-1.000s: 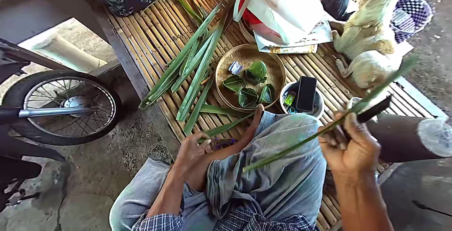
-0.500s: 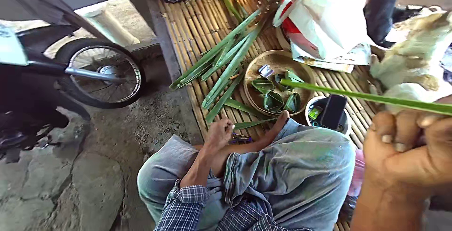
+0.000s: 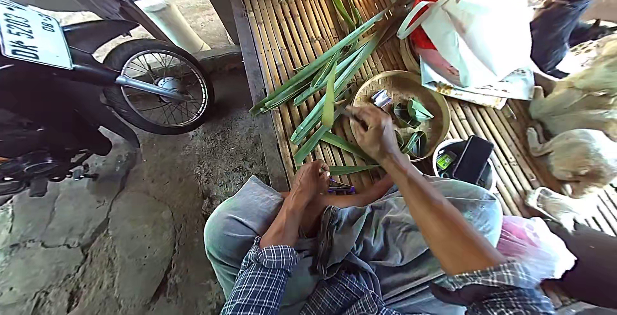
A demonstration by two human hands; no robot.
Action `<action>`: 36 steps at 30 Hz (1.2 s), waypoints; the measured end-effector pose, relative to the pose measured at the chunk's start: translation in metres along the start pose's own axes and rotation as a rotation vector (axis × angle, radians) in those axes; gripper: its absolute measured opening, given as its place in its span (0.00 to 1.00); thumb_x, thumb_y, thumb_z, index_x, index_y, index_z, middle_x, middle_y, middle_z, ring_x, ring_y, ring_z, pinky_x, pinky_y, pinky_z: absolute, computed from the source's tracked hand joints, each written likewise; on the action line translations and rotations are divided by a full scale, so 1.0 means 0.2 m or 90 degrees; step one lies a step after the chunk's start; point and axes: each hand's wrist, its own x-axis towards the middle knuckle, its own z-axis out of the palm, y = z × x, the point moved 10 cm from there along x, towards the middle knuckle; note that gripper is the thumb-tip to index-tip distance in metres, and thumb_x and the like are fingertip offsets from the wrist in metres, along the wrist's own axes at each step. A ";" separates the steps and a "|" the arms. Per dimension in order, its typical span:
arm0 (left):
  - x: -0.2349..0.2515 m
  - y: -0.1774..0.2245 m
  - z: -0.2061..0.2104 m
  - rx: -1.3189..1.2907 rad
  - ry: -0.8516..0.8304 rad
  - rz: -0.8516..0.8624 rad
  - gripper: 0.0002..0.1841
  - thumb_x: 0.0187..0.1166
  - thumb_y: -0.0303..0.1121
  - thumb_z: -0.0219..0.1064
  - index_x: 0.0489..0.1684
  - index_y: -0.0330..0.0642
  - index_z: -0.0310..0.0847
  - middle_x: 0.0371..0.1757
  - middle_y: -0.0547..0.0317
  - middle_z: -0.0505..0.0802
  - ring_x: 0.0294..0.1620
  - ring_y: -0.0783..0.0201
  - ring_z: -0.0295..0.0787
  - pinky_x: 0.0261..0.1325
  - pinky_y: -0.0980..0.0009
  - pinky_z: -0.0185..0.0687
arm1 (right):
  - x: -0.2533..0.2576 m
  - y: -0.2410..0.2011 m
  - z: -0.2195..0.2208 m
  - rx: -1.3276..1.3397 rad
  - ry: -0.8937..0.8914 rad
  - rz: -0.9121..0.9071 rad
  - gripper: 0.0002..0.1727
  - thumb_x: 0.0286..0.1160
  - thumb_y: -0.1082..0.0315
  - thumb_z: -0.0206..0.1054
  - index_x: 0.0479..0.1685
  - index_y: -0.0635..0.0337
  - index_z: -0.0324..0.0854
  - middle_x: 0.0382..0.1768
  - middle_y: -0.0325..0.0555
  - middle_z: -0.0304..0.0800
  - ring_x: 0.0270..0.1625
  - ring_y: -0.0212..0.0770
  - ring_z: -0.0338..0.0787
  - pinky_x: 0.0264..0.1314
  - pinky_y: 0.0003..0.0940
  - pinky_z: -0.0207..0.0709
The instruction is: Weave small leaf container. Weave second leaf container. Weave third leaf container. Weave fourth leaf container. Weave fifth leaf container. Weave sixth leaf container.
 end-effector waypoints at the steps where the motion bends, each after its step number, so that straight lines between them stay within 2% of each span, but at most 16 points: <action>1: 0.00 -0.03 -0.02 0.009 -0.001 -0.039 0.13 0.80 0.36 0.64 0.58 0.45 0.87 0.43 0.48 0.93 0.46 0.50 0.91 0.55 0.46 0.84 | -0.09 0.03 0.07 -0.003 -0.030 0.038 0.16 0.78 0.70 0.67 0.62 0.53 0.90 0.51 0.50 0.93 0.50 0.48 0.93 0.53 0.51 0.88; 3: 0.00 -0.08 -0.03 0.030 -0.005 -0.111 0.16 0.80 0.37 0.64 0.62 0.47 0.86 0.50 0.46 0.94 0.53 0.46 0.91 0.60 0.40 0.83 | -0.31 0.13 0.22 -0.028 -0.108 0.141 0.14 0.81 0.64 0.66 0.59 0.56 0.90 0.50 0.52 0.92 0.51 0.51 0.93 0.55 0.55 0.87; 6: 0.03 -0.10 -0.02 0.092 -0.016 -0.153 0.18 0.78 0.38 0.65 0.66 0.50 0.85 0.55 0.47 0.94 0.59 0.45 0.90 0.61 0.38 0.82 | -0.59 0.28 0.39 -0.054 -0.256 0.306 0.20 0.86 0.55 0.59 0.65 0.54 0.87 0.59 0.51 0.92 0.62 0.52 0.91 0.67 0.57 0.83; 9: 0.06 -0.10 0.02 0.137 -0.053 -0.172 0.19 0.77 0.39 0.68 0.65 0.51 0.85 0.57 0.46 0.93 0.61 0.42 0.89 0.61 0.36 0.81 | -0.67 0.28 0.41 -0.031 -0.279 0.386 0.22 0.87 0.54 0.56 0.68 0.52 0.86 0.60 0.49 0.93 0.63 0.50 0.91 0.68 0.57 0.82; 12: 0.09 -0.11 0.05 0.157 -0.071 -0.173 0.18 0.75 0.40 0.69 0.62 0.50 0.87 0.56 0.47 0.93 0.61 0.43 0.89 0.61 0.36 0.81 | -0.65 0.28 0.43 -0.022 -0.266 0.397 0.21 0.88 0.55 0.54 0.64 0.54 0.86 0.56 0.50 0.93 0.59 0.51 0.92 0.63 0.57 0.83; 14: 0.09 -0.13 0.05 0.153 -0.075 -0.177 0.16 0.76 0.41 0.69 0.60 0.50 0.87 0.54 0.50 0.94 0.58 0.47 0.90 0.60 0.38 0.81 | -0.66 0.31 0.48 -0.036 -0.319 0.403 0.22 0.90 0.53 0.52 0.61 0.55 0.86 0.57 0.51 0.92 0.63 0.52 0.91 0.66 0.57 0.81; 16: 0.09 -0.14 0.05 0.145 -0.073 -0.186 0.15 0.78 0.42 0.68 0.58 0.50 0.88 0.52 0.53 0.94 0.57 0.50 0.91 0.60 0.40 0.82 | -0.67 0.34 0.56 -0.048 -0.386 0.406 0.20 0.89 0.55 0.53 0.62 0.56 0.86 0.60 0.53 0.91 0.67 0.53 0.88 0.70 0.57 0.79; 20: 0.10 -0.15 0.08 0.140 -0.079 -0.183 0.14 0.79 0.42 0.68 0.57 0.51 0.88 0.50 0.55 0.95 0.55 0.52 0.91 0.59 0.42 0.82 | -0.67 0.35 0.67 -0.089 -0.425 0.374 0.18 0.88 0.60 0.56 0.62 0.59 0.85 0.61 0.56 0.89 0.70 0.55 0.86 0.72 0.55 0.79; 25: 0.08 -0.13 0.07 0.137 -0.086 -0.196 0.14 0.80 0.44 0.67 0.57 0.51 0.88 0.52 0.53 0.94 0.58 0.50 0.90 0.60 0.41 0.82 | -0.65 0.37 0.64 -0.073 -0.380 0.365 0.18 0.81 0.64 0.62 0.63 0.61 0.86 0.62 0.58 0.89 0.71 0.58 0.86 0.73 0.58 0.78; 27: 0.08 -0.16 0.06 0.134 -0.070 -0.203 0.14 0.80 0.44 0.67 0.56 0.51 0.88 0.51 0.54 0.95 0.57 0.50 0.91 0.59 0.40 0.82 | -0.64 0.36 0.60 -0.056 -0.323 0.376 0.20 0.78 0.68 0.64 0.66 0.63 0.84 0.64 0.60 0.88 0.71 0.59 0.85 0.74 0.58 0.77; 29: 0.08 -0.18 0.05 0.132 -0.061 -0.191 0.14 0.77 0.42 0.70 0.57 0.51 0.88 0.50 0.54 0.95 0.56 0.49 0.91 0.58 0.39 0.83 | -0.63 0.35 0.56 -0.051 -0.273 0.393 0.25 0.76 0.71 0.63 0.74 0.61 0.80 0.65 0.59 0.88 0.71 0.60 0.85 0.74 0.58 0.77; 33: 0.09 -0.16 0.09 0.135 -0.090 -0.130 0.16 0.73 0.39 0.73 0.58 0.48 0.87 0.50 0.50 0.94 0.55 0.47 0.91 0.59 0.38 0.82 | -0.67 0.39 0.46 -0.019 -0.236 0.474 0.32 0.81 0.67 0.62 0.88 0.47 0.67 0.57 0.59 0.92 0.60 0.62 0.91 0.62 0.63 0.83; 36: 0.11 -0.12 0.11 0.122 -0.104 -0.095 0.17 0.76 0.41 0.73 0.59 0.45 0.87 0.51 0.48 0.94 0.56 0.46 0.90 0.63 0.40 0.81 | -0.62 0.46 0.32 0.064 -0.149 0.532 0.31 0.84 0.63 0.64 0.87 0.49 0.66 0.56 0.60 0.92 0.57 0.62 0.92 0.61 0.65 0.83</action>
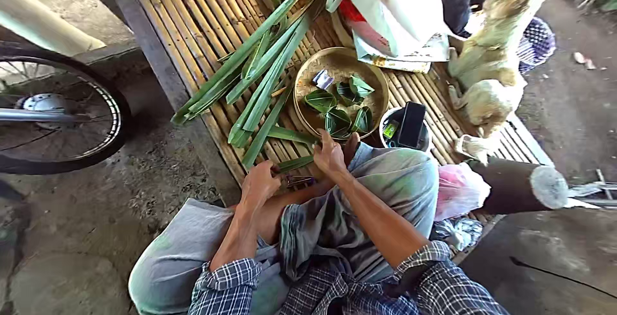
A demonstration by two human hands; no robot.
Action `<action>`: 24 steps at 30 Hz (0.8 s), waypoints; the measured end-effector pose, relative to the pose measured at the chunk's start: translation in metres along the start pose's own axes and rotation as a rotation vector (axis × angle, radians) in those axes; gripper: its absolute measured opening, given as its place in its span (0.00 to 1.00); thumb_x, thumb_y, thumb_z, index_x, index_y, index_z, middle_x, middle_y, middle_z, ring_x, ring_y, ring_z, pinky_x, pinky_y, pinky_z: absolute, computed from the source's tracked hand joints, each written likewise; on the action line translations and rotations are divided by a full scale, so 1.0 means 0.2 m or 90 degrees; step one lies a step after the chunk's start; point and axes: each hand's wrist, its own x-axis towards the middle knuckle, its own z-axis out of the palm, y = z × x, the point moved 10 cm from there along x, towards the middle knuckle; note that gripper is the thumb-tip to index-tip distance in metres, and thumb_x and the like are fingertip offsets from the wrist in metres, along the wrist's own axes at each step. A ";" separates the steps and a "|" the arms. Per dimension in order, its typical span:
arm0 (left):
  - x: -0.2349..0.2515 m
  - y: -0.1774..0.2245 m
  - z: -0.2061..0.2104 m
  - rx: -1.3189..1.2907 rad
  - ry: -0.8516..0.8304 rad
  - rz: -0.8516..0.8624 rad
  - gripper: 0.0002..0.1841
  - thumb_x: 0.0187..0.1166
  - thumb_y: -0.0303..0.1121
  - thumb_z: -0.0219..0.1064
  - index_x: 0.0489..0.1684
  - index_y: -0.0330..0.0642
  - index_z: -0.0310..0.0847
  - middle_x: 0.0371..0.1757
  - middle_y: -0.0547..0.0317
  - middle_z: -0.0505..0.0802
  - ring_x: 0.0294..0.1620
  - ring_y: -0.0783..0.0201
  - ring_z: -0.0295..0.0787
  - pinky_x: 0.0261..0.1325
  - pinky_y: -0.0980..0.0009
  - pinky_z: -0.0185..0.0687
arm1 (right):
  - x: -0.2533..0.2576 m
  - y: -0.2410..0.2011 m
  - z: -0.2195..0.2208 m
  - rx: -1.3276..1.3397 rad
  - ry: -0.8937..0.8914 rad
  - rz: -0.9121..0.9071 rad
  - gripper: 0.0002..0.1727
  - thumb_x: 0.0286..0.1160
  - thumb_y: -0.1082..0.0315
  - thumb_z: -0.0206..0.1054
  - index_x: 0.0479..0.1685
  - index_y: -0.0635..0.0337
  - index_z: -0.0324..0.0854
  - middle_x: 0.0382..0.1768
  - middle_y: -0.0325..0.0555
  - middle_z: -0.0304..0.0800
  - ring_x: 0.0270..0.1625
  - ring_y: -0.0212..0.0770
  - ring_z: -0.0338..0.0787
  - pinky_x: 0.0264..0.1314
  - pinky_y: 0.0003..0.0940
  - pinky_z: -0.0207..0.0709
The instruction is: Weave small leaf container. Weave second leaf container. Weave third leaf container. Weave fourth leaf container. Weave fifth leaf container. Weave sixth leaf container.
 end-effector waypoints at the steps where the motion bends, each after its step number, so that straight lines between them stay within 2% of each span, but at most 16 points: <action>1: 0.00 0.01 0.00 -0.005 -0.005 0.008 0.17 0.77 0.41 0.72 0.59 0.45 0.87 0.51 0.48 0.94 0.56 0.46 0.90 0.63 0.40 0.81 | 0.04 0.01 -0.08 0.037 0.022 0.011 0.30 0.84 0.62 0.64 0.86 0.51 0.67 0.57 0.61 0.91 0.57 0.61 0.92 0.60 0.65 0.84; 3: 0.00 0.03 0.01 -0.016 -0.013 0.026 0.17 0.78 0.42 0.71 0.59 0.45 0.86 0.52 0.48 0.94 0.56 0.47 0.91 0.64 0.40 0.81 | 0.16 0.04 -0.25 0.098 0.059 0.036 0.30 0.84 0.62 0.63 0.85 0.55 0.67 0.62 0.59 0.90 0.62 0.58 0.91 0.65 0.62 0.83; 5: 0.01 0.04 0.03 -0.024 -0.018 0.034 0.16 0.79 0.41 0.70 0.59 0.46 0.86 0.50 0.51 0.95 0.53 0.51 0.92 0.62 0.43 0.83 | 0.30 0.08 -0.44 0.126 0.106 0.052 0.28 0.82 0.65 0.63 0.82 0.59 0.69 0.62 0.58 0.90 0.63 0.57 0.91 0.66 0.61 0.83; 9: 0.03 0.04 0.04 -0.047 -0.031 0.059 0.16 0.81 0.40 0.67 0.62 0.46 0.85 0.47 0.53 0.95 0.49 0.54 0.93 0.59 0.46 0.84 | 0.53 0.18 -0.74 0.045 0.138 0.080 0.29 0.77 0.66 0.64 0.80 0.57 0.73 0.64 0.59 0.89 0.67 0.59 0.89 0.68 0.65 0.80; 11: 0.03 0.05 0.05 -0.048 -0.036 0.079 0.16 0.82 0.40 0.68 0.64 0.44 0.84 0.47 0.52 0.95 0.48 0.53 0.93 0.59 0.46 0.84 | 0.59 0.24 -0.88 -0.005 0.137 0.074 0.27 0.75 0.66 0.68 0.76 0.58 0.77 0.64 0.62 0.87 0.68 0.63 0.86 0.69 0.69 0.77; 13: 0.03 0.06 0.04 -0.049 -0.030 0.085 0.16 0.82 0.39 0.68 0.63 0.44 0.85 0.46 0.52 0.95 0.46 0.54 0.93 0.57 0.47 0.85 | 0.62 0.29 -1.03 -0.039 0.144 0.056 0.25 0.72 0.67 0.68 0.71 0.58 0.80 0.62 0.62 0.88 0.66 0.62 0.87 0.67 0.69 0.78; 15: 0.03 0.06 0.04 -0.046 -0.030 0.084 0.15 0.82 0.39 0.68 0.62 0.45 0.85 0.46 0.54 0.95 0.45 0.56 0.93 0.57 0.47 0.86 | 0.59 0.37 -1.20 -0.047 0.149 0.044 0.27 0.72 0.67 0.67 0.75 0.56 0.78 0.63 0.57 0.89 0.65 0.57 0.89 0.67 0.64 0.81; 19: 0.06 0.08 0.07 -0.019 -0.045 0.089 0.15 0.82 0.37 0.69 0.63 0.45 0.85 0.46 0.54 0.95 0.46 0.55 0.93 0.57 0.46 0.85 | 0.41 0.62 -1.43 0.031 0.157 0.057 0.28 0.78 0.69 0.67 0.79 0.62 0.71 0.57 0.58 0.90 0.48 0.51 0.94 0.54 0.52 0.89; 21: 0.06 0.09 0.08 -0.008 -0.055 0.091 0.15 0.82 0.36 0.68 0.64 0.45 0.84 0.46 0.54 0.95 0.45 0.55 0.93 0.56 0.47 0.85 | 0.29 0.78 -1.45 0.092 0.153 0.075 0.29 0.80 0.71 0.67 0.81 0.64 0.67 0.58 0.58 0.89 0.46 0.49 0.95 0.53 0.48 0.90; 24: 0.05 0.10 0.09 -0.005 -0.051 0.101 0.15 0.82 0.35 0.68 0.65 0.45 0.84 0.46 0.53 0.95 0.45 0.55 0.93 0.56 0.47 0.86 | 0.16 0.96 -1.38 0.203 0.140 0.112 0.30 0.79 0.76 0.66 0.82 0.65 0.65 0.61 0.62 0.85 0.44 0.49 0.95 0.51 0.47 0.92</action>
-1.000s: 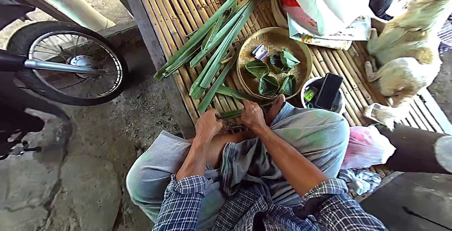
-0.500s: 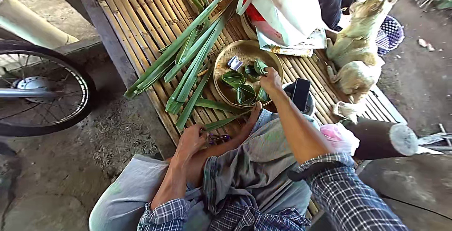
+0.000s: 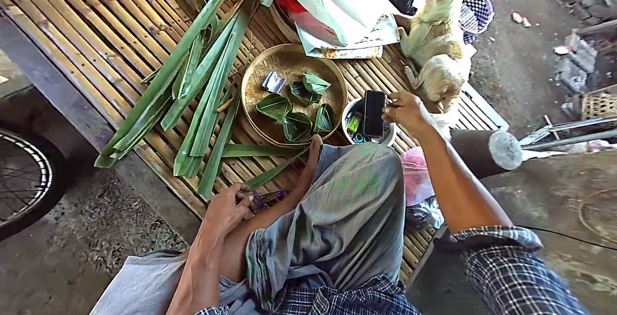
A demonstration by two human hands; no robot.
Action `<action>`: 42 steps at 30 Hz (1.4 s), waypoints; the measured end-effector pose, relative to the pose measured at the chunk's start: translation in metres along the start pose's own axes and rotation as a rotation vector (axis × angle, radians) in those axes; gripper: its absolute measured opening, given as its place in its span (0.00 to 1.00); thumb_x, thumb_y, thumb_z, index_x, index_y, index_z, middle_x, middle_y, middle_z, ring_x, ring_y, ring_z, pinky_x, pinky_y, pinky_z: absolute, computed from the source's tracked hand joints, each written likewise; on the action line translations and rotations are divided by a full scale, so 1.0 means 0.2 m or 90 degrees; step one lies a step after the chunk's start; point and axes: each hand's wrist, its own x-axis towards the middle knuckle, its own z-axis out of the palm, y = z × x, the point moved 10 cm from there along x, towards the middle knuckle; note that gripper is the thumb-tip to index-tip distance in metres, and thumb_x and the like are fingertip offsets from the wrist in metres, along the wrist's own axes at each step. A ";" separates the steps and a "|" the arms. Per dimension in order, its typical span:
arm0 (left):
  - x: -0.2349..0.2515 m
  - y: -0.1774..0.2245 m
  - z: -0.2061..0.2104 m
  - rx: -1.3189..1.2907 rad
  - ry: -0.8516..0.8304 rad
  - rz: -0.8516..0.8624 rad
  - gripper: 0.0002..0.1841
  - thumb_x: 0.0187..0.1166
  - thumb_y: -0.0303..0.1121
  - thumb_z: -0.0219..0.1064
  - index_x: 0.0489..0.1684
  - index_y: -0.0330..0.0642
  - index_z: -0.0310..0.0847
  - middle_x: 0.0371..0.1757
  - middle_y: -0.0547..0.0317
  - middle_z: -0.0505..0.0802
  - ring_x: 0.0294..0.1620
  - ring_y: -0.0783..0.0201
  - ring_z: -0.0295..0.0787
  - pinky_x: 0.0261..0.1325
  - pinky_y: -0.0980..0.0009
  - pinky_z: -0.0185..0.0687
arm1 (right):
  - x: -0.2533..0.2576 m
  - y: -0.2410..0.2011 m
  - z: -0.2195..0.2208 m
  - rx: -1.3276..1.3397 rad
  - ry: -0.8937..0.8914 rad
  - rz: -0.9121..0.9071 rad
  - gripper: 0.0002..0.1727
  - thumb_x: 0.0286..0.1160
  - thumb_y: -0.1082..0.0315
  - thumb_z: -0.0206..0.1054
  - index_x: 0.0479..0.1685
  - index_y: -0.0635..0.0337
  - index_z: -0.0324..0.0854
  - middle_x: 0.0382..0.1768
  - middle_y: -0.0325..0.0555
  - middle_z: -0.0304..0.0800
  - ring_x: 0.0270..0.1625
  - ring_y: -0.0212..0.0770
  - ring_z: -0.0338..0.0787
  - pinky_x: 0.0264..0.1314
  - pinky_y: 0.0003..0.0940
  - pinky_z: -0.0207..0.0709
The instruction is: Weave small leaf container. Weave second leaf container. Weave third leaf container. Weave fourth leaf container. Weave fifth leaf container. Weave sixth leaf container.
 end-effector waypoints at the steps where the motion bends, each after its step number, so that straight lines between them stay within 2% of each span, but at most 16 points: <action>1: 0.00 0.00 0.00 0.003 0.000 -0.001 0.15 0.82 0.35 0.68 0.65 0.45 0.84 0.46 0.53 0.95 0.45 0.56 0.93 0.56 0.47 0.86 | -0.03 0.05 0.02 0.049 -0.010 0.019 0.31 0.78 0.77 0.65 0.82 0.65 0.63 0.61 0.63 0.84 0.43 0.50 0.95 0.50 0.47 0.92; 6: -0.01 -0.02 0.00 -0.011 0.022 -0.005 0.14 0.82 0.35 0.68 0.63 0.47 0.84 0.46 0.56 0.95 0.42 0.59 0.93 0.52 0.52 0.88 | -0.07 0.21 0.27 0.213 -0.087 0.161 0.33 0.81 0.78 0.61 0.86 0.61 0.58 0.59 0.65 0.85 0.42 0.55 0.96 0.47 0.48 0.94; 9: -0.02 -0.03 -0.01 -0.033 0.033 -0.019 0.14 0.82 0.36 0.68 0.62 0.48 0.84 0.46 0.58 0.95 0.40 0.62 0.94 0.49 0.56 0.90 | -0.05 0.25 0.37 0.212 -0.098 0.244 0.32 0.80 0.77 0.60 0.85 0.62 0.59 0.55 0.66 0.86 0.40 0.53 0.97 0.44 0.46 0.94; 13: -0.02 -0.04 -0.02 -0.040 0.048 -0.014 0.13 0.81 0.37 0.68 0.61 0.49 0.85 0.45 0.61 0.96 0.41 0.66 0.94 0.52 0.59 0.90 | -0.01 0.28 0.43 0.154 -0.080 0.290 0.28 0.80 0.73 0.60 0.81 0.61 0.64 0.55 0.66 0.88 0.42 0.54 0.97 0.43 0.46 0.94; 17: -0.01 -0.05 -0.01 -0.042 0.041 -0.022 0.13 0.81 0.36 0.68 0.61 0.49 0.84 0.45 0.61 0.95 0.41 0.66 0.94 0.50 0.60 0.90 | 0.02 0.31 0.44 0.109 -0.082 0.284 0.28 0.77 0.72 0.63 0.78 0.61 0.66 0.49 0.63 0.91 0.40 0.52 0.98 0.43 0.45 0.94; 19: -0.01 -0.04 0.00 -0.041 0.035 -0.022 0.13 0.82 0.36 0.68 0.62 0.49 0.84 0.46 0.61 0.95 0.42 0.66 0.94 0.51 0.60 0.90 | 0.01 0.30 0.43 0.098 -0.086 0.280 0.24 0.77 0.71 0.64 0.73 0.63 0.71 0.45 0.60 0.93 0.39 0.50 0.98 0.42 0.44 0.93; 23: -0.01 -0.04 -0.01 -0.044 0.040 -0.022 0.14 0.81 0.36 0.68 0.62 0.48 0.84 0.46 0.61 0.95 0.41 0.66 0.94 0.51 0.60 0.90 | 0.01 0.30 0.43 0.094 -0.101 0.266 0.17 0.79 0.70 0.63 0.64 0.65 0.79 0.42 0.55 0.95 0.38 0.47 0.98 0.41 0.42 0.93; 28: -0.01 -0.03 0.00 -0.051 0.036 -0.020 0.14 0.82 0.35 0.68 0.63 0.47 0.84 0.47 0.58 0.95 0.43 0.64 0.94 0.53 0.58 0.90 | 0.05 0.34 0.44 0.080 -0.106 0.246 0.16 0.74 0.71 0.65 0.58 0.68 0.81 0.40 0.55 0.96 0.37 0.49 0.97 0.43 0.45 0.93; 33: -0.01 -0.03 0.00 -0.044 0.037 -0.019 0.14 0.82 0.36 0.68 0.62 0.48 0.84 0.45 0.61 0.95 0.41 0.66 0.94 0.52 0.60 0.89 | 0.09 0.37 0.45 0.043 -0.102 0.228 0.16 0.67 0.68 0.72 0.52 0.68 0.84 0.37 0.56 0.95 0.36 0.50 0.97 0.43 0.48 0.93; 37: -0.01 -0.03 0.00 -0.048 0.038 -0.025 0.14 0.82 0.35 0.68 0.62 0.48 0.84 0.45 0.60 0.95 0.41 0.65 0.94 0.52 0.59 0.90 | 0.10 0.38 0.45 0.056 -0.089 0.233 0.19 0.71 0.66 0.73 0.57 0.67 0.83 0.40 0.56 0.96 0.39 0.50 0.97 0.47 0.48 0.93; 40: -0.01 -0.03 0.00 -0.051 0.036 -0.025 0.14 0.82 0.35 0.68 0.62 0.48 0.84 0.45 0.60 0.95 0.41 0.65 0.94 0.52 0.60 0.90 | 0.07 0.35 0.43 0.088 -0.075 0.249 0.20 0.77 0.66 0.68 0.65 0.65 0.77 0.47 0.58 0.95 0.43 0.51 0.98 0.48 0.47 0.94; 42: -0.01 -0.03 -0.01 -0.051 0.037 -0.024 0.14 0.82 0.35 0.68 0.62 0.48 0.84 0.46 0.60 0.95 0.42 0.65 0.94 0.52 0.61 0.90 | 0.04 0.32 0.38 0.086 -0.051 0.235 0.20 0.78 0.67 0.67 0.66 0.64 0.77 0.49 0.59 0.94 0.44 0.51 0.99 0.47 0.46 0.95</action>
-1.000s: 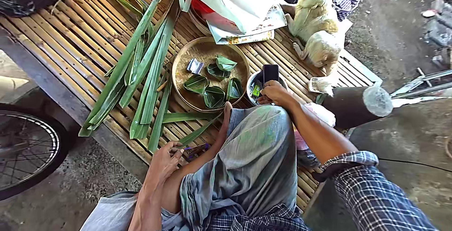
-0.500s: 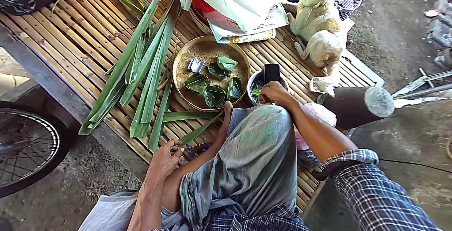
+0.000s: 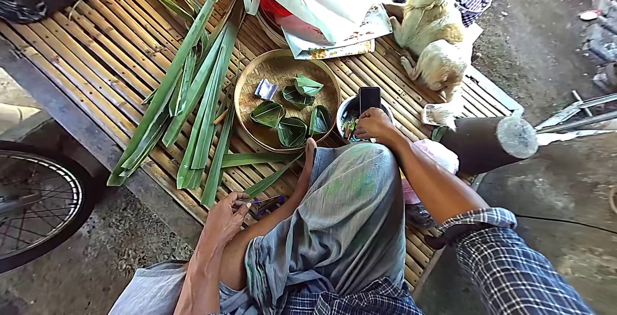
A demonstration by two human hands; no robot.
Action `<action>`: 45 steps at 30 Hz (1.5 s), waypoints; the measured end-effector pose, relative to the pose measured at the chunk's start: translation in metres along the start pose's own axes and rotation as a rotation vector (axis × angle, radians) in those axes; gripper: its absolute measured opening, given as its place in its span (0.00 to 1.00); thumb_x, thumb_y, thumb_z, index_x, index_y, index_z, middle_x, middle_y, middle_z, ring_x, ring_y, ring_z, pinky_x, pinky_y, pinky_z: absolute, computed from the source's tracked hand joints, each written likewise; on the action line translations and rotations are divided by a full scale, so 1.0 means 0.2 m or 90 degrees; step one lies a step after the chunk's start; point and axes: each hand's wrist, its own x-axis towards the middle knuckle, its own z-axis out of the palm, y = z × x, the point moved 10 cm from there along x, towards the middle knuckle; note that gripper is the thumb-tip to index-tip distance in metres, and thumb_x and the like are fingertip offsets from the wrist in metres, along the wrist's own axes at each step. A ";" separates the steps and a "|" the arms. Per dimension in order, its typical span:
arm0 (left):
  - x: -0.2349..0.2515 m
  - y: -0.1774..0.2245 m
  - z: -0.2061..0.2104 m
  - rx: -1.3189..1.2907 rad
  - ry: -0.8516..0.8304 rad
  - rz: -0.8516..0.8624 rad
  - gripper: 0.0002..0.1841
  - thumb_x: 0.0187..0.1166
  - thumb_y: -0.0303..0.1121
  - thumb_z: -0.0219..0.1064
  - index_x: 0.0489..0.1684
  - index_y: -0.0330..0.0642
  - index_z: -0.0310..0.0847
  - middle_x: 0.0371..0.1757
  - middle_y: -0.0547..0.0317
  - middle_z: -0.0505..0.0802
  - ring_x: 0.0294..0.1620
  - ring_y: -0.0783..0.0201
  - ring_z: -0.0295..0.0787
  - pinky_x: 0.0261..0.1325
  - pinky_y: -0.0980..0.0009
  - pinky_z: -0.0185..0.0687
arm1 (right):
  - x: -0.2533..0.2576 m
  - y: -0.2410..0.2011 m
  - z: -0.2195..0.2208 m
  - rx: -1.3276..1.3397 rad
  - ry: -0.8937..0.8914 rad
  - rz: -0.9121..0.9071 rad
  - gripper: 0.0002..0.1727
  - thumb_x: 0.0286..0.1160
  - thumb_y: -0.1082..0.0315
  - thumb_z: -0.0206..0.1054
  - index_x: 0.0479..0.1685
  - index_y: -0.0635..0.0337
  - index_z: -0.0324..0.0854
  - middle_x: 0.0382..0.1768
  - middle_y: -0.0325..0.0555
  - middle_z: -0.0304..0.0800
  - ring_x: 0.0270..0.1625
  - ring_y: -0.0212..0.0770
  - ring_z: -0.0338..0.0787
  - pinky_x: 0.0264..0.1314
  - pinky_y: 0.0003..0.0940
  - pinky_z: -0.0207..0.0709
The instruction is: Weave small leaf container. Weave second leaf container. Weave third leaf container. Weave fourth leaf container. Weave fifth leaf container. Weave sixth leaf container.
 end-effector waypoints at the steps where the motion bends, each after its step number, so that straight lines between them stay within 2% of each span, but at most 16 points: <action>1: 0.00 0.00 0.00 -0.001 0.001 0.001 0.13 0.82 0.35 0.68 0.62 0.48 0.84 0.46 0.60 0.95 0.42 0.65 0.94 0.52 0.60 0.90 | -0.02 -0.02 -0.03 0.001 0.014 -0.012 0.19 0.78 0.68 0.67 0.66 0.63 0.76 0.49 0.59 0.94 0.43 0.51 0.99 0.46 0.47 0.95; 7: -0.01 0.02 -0.01 -0.011 0.011 0.016 0.14 0.80 0.28 0.65 0.61 0.48 0.84 0.45 0.61 0.95 0.40 0.67 0.94 0.51 0.63 0.90 | -0.09 -0.01 -0.23 -0.089 0.098 -0.069 0.18 0.81 0.63 0.66 0.64 0.62 0.79 0.48 0.56 0.94 0.40 0.49 0.98 0.46 0.49 0.93; 14: -0.04 0.07 -0.06 -0.011 0.064 0.058 0.14 0.79 0.27 0.64 0.59 0.47 0.85 0.46 0.63 0.96 0.41 0.70 0.94 0.51 0.67 0.90 | -0.25 -0.15 -0.28 -0.231 0.109 -0.274 0.14 0.83 0.64 0.65 0.60 0.58 0.84 0.49 0.51 0.93 0.42 0.46 0.96 0.50 0.53 0.92; 16: -0.06 0.13 -0.10 0.047 0.094 0.066 0.14 0.79 0.28 0.66 0.61 0.40 0.85 0.49 0.53 0.95 0.48 0.60 0.94 0.58 0.55 0.89 | -0.40 -0.21 -0.30 -0.213 0.110 -0.347 0.13 0.83 0.66 0.65 0.59 0.61 0.84 0.53 0.53 0.92 0.45 0.48 0.95 0.52 0.53 0.91; 18: -0.11 0.08 -0.16 0.087 0.149 -0.008 0.13 0.77 0.31 0.71 0.57 0.39 0.88 0.47 0.46 0.95 0.49 0.47 0.93 0.59 0.40 0.84 | -0.54 -0.26 -0.26 -0.199 0.084 -0.448 0.14 0.85 0.66 0.65 0.61 0.64 0.83 0.55 0.56 0.90 0.47 0.47 0.94 0.52 0.50 0.91; 21: -0.17 -0.03 -0.19 0.103 0.164 -0.148 0.12 0.71 0.34 0.76 0.50 0.43 0.89 0.45 0.44 0.94 0.50 0.40 0.91 0.54 0.33 0.82 | -0.83 -0.36 -0.17 -0.242 0.101 -0.554 0.16 0.87 0.61 0.63 0.63 0.61 0.82 0.54 0.54 0.91 0.45 0.46 0.95 0.51 0.49 0.91; 24: -0.18 -0.06 -0.11 0.142 0.086 -0.205 0.11 0.67 0.38 0.77 0.43 0.47 0.90 0.45 0.43 0.93 0.49 0.37 0.90 0.46 0.30 0.82 | -1.10 -0.46 0.08 -0.287 0.055 -0.646 0.15 0.87 0.61 0.62 0.63 0.58 0.82 0.54 0.51 0.91 0.46 0.44 0.95 0.51 0.48 0.91; 26: -0.18 -0.05 -0.06 0.179 0.044 -0.209 0.11 0.64 0.39 0.78 0.41 0.49 0.91 0.46 0.44 0.93 0.49 0.38 0.91 0.45 0.30 0.82 | -1.23 -0.51 0.40 -0.336 -0.024 -0.695 0.12 0.84 0.67 0.64 0.57 0.62 0.86 0.53 0.53 0.91 0.49 0.49 0.94 0.54 0.53 0.89; 28: -0.18 -0.06 -0.04 0.187 0.032 -0.205 0.12 0.63 0.40 0.78 0.42 0.50 0.91 0.45 0.45 0.93 0.49 0.39 0.91 0.45 0.31 0.83 | -1.24 -0.47 0.80 -0.412 -0.125 -0.726 0.11 0.79 0.67 0.67 0.54 0.57 0.89 0.51 0.50 0.92 0.55 0.50 0.93 0.60 0.56 0.87; 30: -0.21 -0.07 -0.08 0.144 0.066 -0.170 0.13 0.67 0.42 0.78 0.45 0.50 0.90 0.44 0.47 0.94 0.48 0.41 0.91 0.48 0.32 0.84 | -1.19 -0.35 1.21 -0.532 -0.237 -0.666 0.17 0.73 0.65 0.72 0.61 0.51 0.88 0.57 0.50 0.92 0.62 0.54 0.90 0.63 0.62 0.84; 32: -0.20 -0.06 -0.12 0.068 0.102 -0.120 0.15 0.75 0.43 0.74 0.53 0.46 0.89 0.50 0.47 0.94 0.53 0.45 0.92 0.59 0.36 0.84 | -1.09 -0.22 1.49 -0.657 -0.299 -0.549 0.21 0.65 0.62 0.78 0.61 0.49 0.87 0.57 0.53 0.91 0.60 0.61 0.90 0.52 0.70 0.84; 33: -0.20 -0.05 -0.16 0.029 0.130 -0.098 0.15 0.78 0.42 0.72 0.56 0.43 0.89 0.51 0.47 0.94 0.54 0.48 0.92 0.61 0.40 0.85 | -1.04 -0.17 1.57 -0.690 -0.312 -0.521 0.20 0.68 0.61 0.78 0.60 0.50 0.87 0.57 0.55 0.91 0.59 0.63 0.90 0.50 0.71 0.84; 37: -0.31 0.01 -0.29 -0.063 0.248 -0.015 0.13 0.81 0.36 0.68 0.56 0.39 0.86 0.46 0.50 0.95 0.45 0.55 0.94 0.54 0.48 0.89 | -1.02 -0.11 1.75 -0.707 -0.366 -0.514 0.14 0.86 0.68 0.61 0.61 0.64 0.85 0.58 0.66 0.89 0.62 0.71 0.88 0.56 0.76 0.78; 39: -0.36 0.04 -0.30 -0.026 0.263 0.030 0.12 0.80 0.36 0.69 0.55 0.40 0.86 0.44 0.52 0.95 0.42 0.57 0.94 0.51 0.49 0.89 | -1.02 -0.12 1.77 -0.735 -0.378 -0.539 0.12 0.82 0.72 0.64 0.59 0.65 0.84 0.56 0.66 0.89 0.60 0.70 0.88 0.54 0.74 0.80; 42: -0.44 0.04 -0.35 0.116 0.234 0.052 0.15 0.80 0.36 0.68 0.59 0.41 0.86 0.46 0.48 0.95 0.47 0.49 0.94 0.55 0.39 0.85 | -1.01 -0.13 1.73 -0.743 -0.363 -0.584 0.15 0.77 0.68 0.70 0.58 0.65 0.84 0.55 0.63 0.89 0.59 0.66 0.89 0.53 0.70 0.81; 45: -0.55 -0.11 -0.50 0.270 0.176 -0.058 0.16 0.80 0.40 0.69 0.60 0.44 0.87 0.50 0.43 0.95 0.56 0.36 0.90 0.59 0.27 0.77 | -1.00 -0.17 1.61 -0.606 -0.311 -0.561 0.22 0.75 0.60 0.70 0.63 0.62 0.80 0.57 0.60 0.89 0.62 0.63 0.88 0.59 0.67 0.79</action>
